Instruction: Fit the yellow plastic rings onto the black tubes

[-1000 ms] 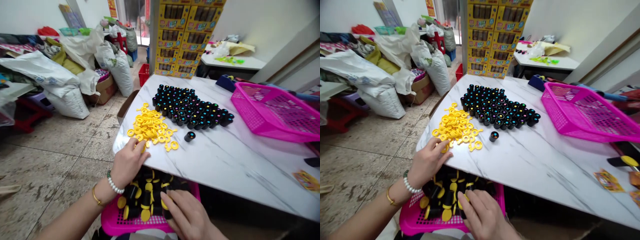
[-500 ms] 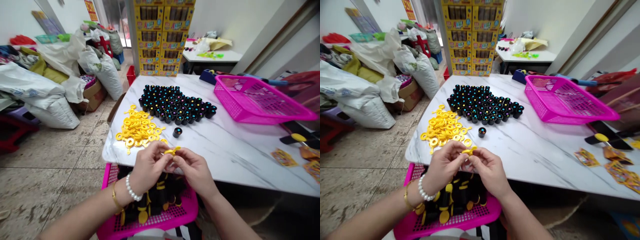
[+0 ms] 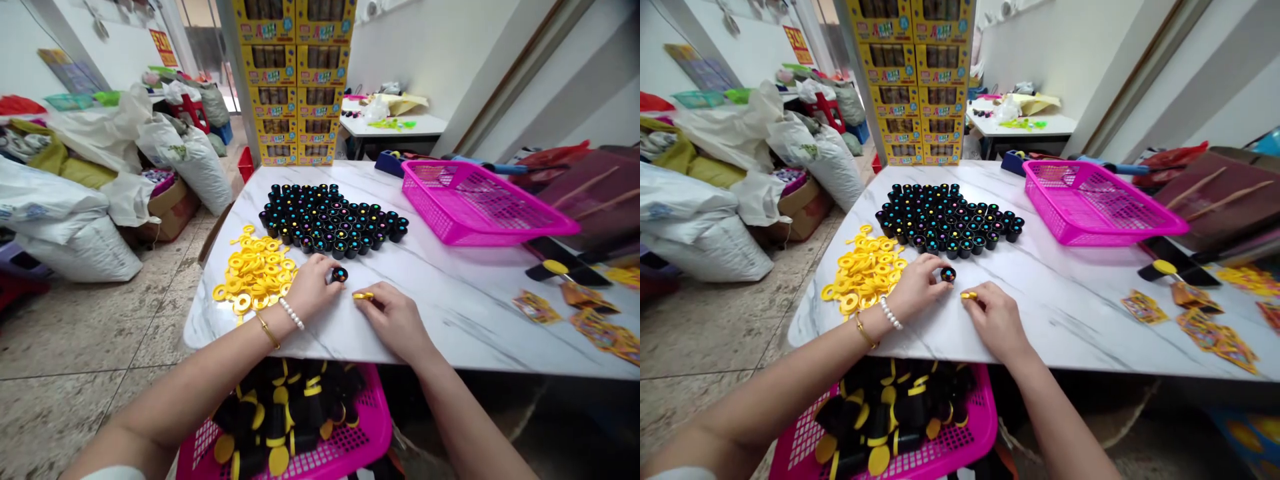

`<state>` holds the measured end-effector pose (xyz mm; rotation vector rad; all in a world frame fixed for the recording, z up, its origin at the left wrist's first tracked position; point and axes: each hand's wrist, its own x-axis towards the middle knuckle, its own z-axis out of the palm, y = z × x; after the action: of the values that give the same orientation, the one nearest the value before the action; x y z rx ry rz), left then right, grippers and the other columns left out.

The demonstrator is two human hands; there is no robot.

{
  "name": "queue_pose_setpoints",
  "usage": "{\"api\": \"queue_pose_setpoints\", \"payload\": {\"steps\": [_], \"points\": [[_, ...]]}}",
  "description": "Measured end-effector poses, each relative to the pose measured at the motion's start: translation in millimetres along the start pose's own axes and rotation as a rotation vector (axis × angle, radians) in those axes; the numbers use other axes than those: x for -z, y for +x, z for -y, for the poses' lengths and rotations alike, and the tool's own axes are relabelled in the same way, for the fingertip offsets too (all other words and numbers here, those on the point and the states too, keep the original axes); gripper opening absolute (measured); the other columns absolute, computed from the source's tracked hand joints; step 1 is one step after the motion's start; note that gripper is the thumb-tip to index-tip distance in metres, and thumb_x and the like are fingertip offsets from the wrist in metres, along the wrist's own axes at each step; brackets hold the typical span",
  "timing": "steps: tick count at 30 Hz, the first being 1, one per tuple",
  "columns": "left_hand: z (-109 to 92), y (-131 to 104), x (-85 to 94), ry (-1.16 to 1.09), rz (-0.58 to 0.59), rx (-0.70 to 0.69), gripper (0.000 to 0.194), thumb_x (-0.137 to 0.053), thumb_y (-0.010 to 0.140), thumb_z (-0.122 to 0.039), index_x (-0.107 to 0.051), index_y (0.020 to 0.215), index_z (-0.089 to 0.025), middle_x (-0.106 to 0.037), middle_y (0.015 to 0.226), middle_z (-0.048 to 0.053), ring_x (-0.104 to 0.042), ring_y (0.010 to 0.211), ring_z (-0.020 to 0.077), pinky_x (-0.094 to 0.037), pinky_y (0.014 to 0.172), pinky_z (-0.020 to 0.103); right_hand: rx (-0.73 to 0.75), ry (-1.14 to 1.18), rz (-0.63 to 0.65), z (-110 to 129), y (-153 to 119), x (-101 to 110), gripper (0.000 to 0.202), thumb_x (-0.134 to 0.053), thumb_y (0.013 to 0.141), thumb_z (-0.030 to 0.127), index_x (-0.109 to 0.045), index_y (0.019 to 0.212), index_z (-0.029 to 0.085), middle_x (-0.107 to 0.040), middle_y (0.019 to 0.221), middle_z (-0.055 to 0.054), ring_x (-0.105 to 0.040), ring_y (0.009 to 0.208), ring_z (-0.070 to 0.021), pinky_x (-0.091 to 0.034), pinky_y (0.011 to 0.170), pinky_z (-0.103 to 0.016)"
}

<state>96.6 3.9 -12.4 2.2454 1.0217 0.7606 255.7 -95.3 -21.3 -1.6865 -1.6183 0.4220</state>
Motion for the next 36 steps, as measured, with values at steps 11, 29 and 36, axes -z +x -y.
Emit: {"api": "queue_pose_setpoints", "payload": {"steps": [11, 29, 36], "points": [[-10.4, -83.1, 13.9, -0.012, 0.03, 0.008, 0.03, -0.065, 0.078, -0.02, -0.06, 0.108, -0.018, -0.066, 0.096, 0.004, -0.06, 0.079, 0.0157, -0.048, 0.074, 0.029, -0.408, 0.586, 0.224, 23.0, -10.6, 10.7, 0.04, -0.069, 0.076, 0.041, -0.07, 0.109, 0.019, -0.06, 0.063, 0.001, -0.045, 0.045, -0.0088, -0.035, 0.045, -0.024], [1.3, -80.9, 12.7, 0.056, 0.039, -0.025, 0.029, -0.056, 0.086, -0.045, -0.066, 0.101, -0.022, -0.061, 0.084, 0.003, -0.055, 0.081, 0.017, -0.041, 0.072, 0.028, -0.466, 0.6, 0.191, 37.0, -1.7, -26.2, 0.028, -0.072, 0.074, 0.037, -0.074, 0.092, 0.015, -0.065, 0.059, -0.001, -0.057, 0.046, -0.0106, -0.046, 0.047, -0.022], [-1.0, -81.5, 13.7, 0.144, 0.05, -0.023, 0.031, -0.053, 0.087, -0.048, -0.066, 0.098, -0.023, -0.057, 0.073, 0.0, -0.053, 0.07, 0.0151, -0.036, 0.062, 0.026, -0.307, 0.542, 0.064, 40.8, -8.9, -31.7, 0.02, -0.069, 0.078, 0.034, -0.075, 0.092, 0.02, -0.062, 0.066, 0.001, -0.054, 0.049, -0.0076, -0.044, 0.045, -0.019]]}}
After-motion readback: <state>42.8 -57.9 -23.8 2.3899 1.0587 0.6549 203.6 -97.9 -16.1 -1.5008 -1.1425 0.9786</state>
